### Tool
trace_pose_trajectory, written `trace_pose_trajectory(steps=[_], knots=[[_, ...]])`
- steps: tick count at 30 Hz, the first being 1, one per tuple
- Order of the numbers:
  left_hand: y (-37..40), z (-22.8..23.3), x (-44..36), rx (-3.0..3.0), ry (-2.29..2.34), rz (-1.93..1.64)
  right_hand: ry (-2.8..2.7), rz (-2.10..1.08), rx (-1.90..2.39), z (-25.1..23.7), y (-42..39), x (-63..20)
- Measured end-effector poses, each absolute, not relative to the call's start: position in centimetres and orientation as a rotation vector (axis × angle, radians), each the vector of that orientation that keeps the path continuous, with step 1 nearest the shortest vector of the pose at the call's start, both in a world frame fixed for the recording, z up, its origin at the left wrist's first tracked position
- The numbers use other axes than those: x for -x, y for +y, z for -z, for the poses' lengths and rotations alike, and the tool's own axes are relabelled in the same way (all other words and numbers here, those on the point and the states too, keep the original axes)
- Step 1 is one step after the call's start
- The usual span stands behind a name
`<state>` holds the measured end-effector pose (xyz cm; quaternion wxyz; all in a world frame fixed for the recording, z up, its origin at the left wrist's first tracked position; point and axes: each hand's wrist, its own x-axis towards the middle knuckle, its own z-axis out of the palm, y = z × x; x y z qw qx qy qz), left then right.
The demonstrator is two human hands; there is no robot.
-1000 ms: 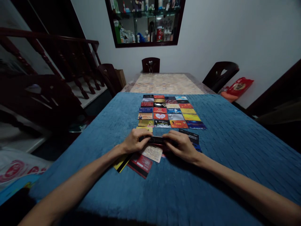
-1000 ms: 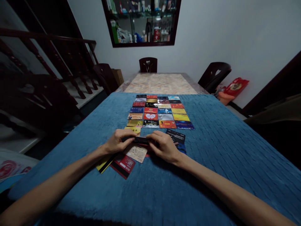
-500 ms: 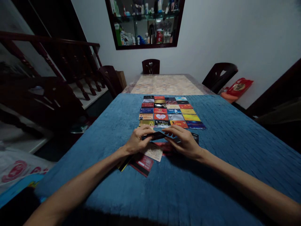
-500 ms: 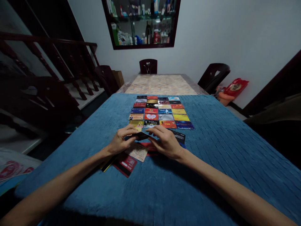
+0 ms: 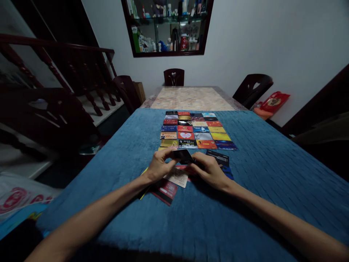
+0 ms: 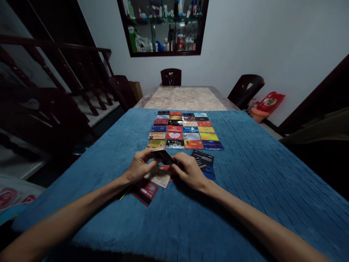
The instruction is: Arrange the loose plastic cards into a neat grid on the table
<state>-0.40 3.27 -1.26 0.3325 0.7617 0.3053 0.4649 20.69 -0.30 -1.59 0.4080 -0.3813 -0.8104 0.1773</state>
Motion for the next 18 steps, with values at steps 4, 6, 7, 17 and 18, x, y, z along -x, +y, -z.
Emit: trace_pose_trajectory(steps=[4,6,7,17,18], knots=[[3.4,1.4,0.3,-1.928,0.741,-1.195,-1.887,-0.505,1.037,1.6,-0.4,-21.1],[3.4,1.3,0.4,-1.92,0.755,-1.216,-1.865,-0.459,1.052,1.7,-0.3,-21.4],[3.4,1.3,0.5,-1.925,0.774,-1.229,-1.869,-0.417,1.045,1.8,-0.3,-21.6],[3.2,1.1,0.8,-2.267,0.826,-1.341,-1.948,-0.099,0.932,2.4,0.5,-22.9],[3.2,1.1,0.7,-2.277,0.842,-1.351,-1.934,-0.1,0.942,2.4,0.6,-22.9]])
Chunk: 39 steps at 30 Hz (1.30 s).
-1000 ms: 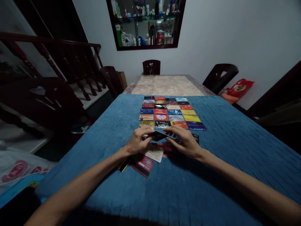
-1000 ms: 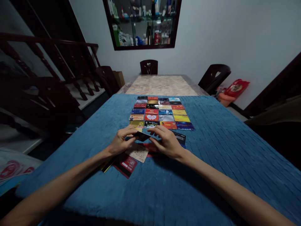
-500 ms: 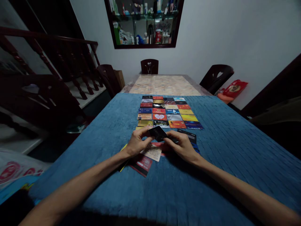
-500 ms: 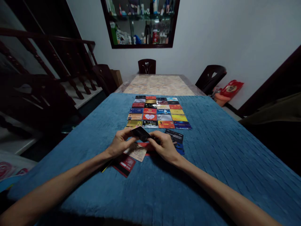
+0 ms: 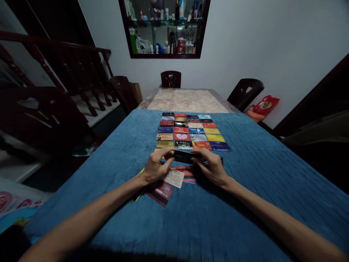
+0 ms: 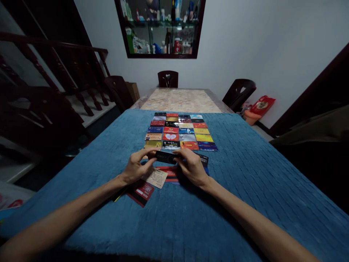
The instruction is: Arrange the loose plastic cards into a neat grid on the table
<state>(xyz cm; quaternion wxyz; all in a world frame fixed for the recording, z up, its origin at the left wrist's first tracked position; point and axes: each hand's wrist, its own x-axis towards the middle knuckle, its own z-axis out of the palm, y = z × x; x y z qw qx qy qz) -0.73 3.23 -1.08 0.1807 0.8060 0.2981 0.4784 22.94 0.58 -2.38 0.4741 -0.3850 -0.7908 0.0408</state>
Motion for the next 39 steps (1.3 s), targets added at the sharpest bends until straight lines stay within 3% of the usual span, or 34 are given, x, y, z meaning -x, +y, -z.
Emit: trace_pose_trajectory(steps=[20,39], knots=[[6.6,1.6,-1.7,-2.417,1.218,-1.131,-1.917,-0.263,1.137,3.0,5.1,-24.0],[5.7,1.7,-2.0,-2.649,1.289,-0.825,-2.078,-0.059,1.294,4.4,6.0,-24.6]])
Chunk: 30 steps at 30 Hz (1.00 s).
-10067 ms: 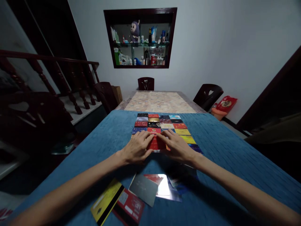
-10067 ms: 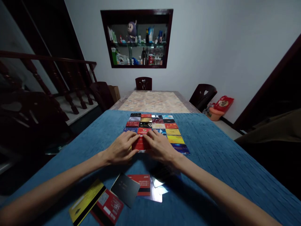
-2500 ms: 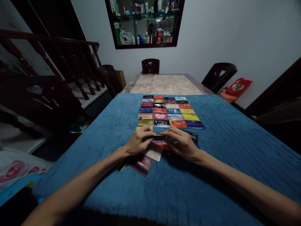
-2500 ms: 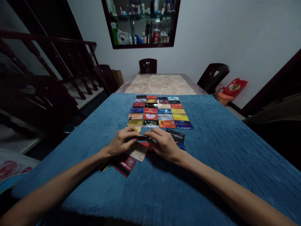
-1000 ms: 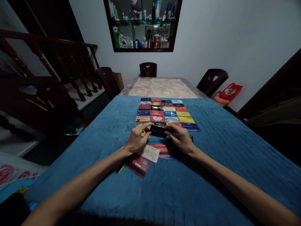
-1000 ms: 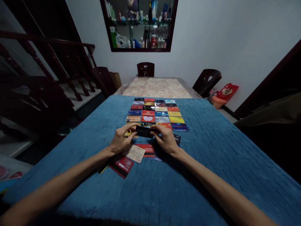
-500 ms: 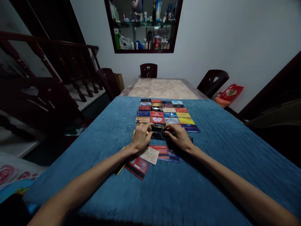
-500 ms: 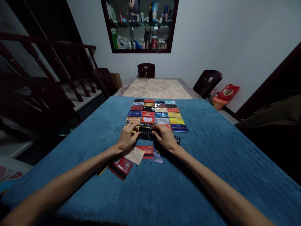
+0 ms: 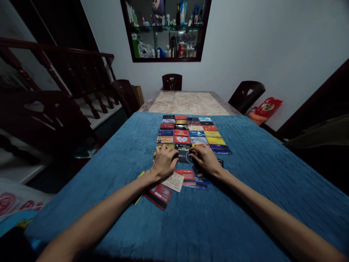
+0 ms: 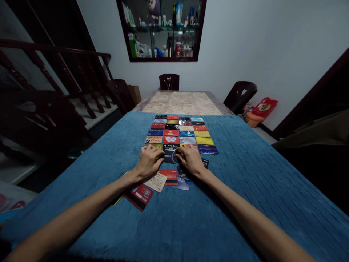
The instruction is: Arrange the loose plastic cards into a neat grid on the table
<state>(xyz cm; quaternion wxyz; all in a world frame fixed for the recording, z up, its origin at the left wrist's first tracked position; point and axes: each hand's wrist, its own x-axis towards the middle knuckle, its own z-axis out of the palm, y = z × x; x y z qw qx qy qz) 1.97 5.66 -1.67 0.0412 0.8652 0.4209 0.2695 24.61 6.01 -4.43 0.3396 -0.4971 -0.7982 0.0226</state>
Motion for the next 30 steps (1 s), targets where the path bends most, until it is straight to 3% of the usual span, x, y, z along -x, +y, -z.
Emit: trace_pose_trajectory(steps=[30], knots=[[5.0,1.6,-2.2,-2.799,1.401,-0.684,-2.39,0.194,1.737,1.8,4.9,-22.5]])
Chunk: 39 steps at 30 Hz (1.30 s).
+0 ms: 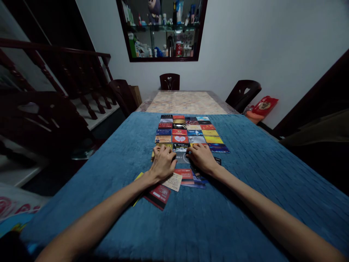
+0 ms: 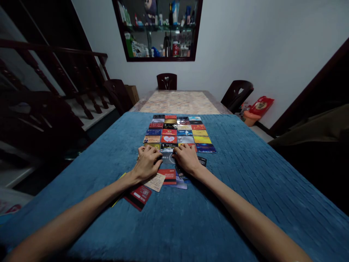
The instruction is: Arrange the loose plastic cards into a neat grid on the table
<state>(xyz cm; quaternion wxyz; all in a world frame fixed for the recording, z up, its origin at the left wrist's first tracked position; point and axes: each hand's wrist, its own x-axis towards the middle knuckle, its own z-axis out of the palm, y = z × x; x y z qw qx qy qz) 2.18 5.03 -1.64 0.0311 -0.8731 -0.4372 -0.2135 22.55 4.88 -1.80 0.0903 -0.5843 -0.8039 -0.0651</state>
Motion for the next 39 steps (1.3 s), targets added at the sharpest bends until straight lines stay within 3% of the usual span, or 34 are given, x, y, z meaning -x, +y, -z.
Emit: trace_pose_trajectory(steps=[13,27,39], knots=[[4.9,1.5,-2.2,2.788,-1.258,0.68,-2.473,-0.095,1.699,-0.7,4.3,-23.2],[5.1,1.6,-2.6,2.724,-1.21,0.611,-2.51,-0.085,1.755,-1.7,3.7,-23.0],[4.9,0.9,-2.5,2.782,-1.215,0.662,-2.461,-0.13,1.535,-2.0,3.9,-26.3]])
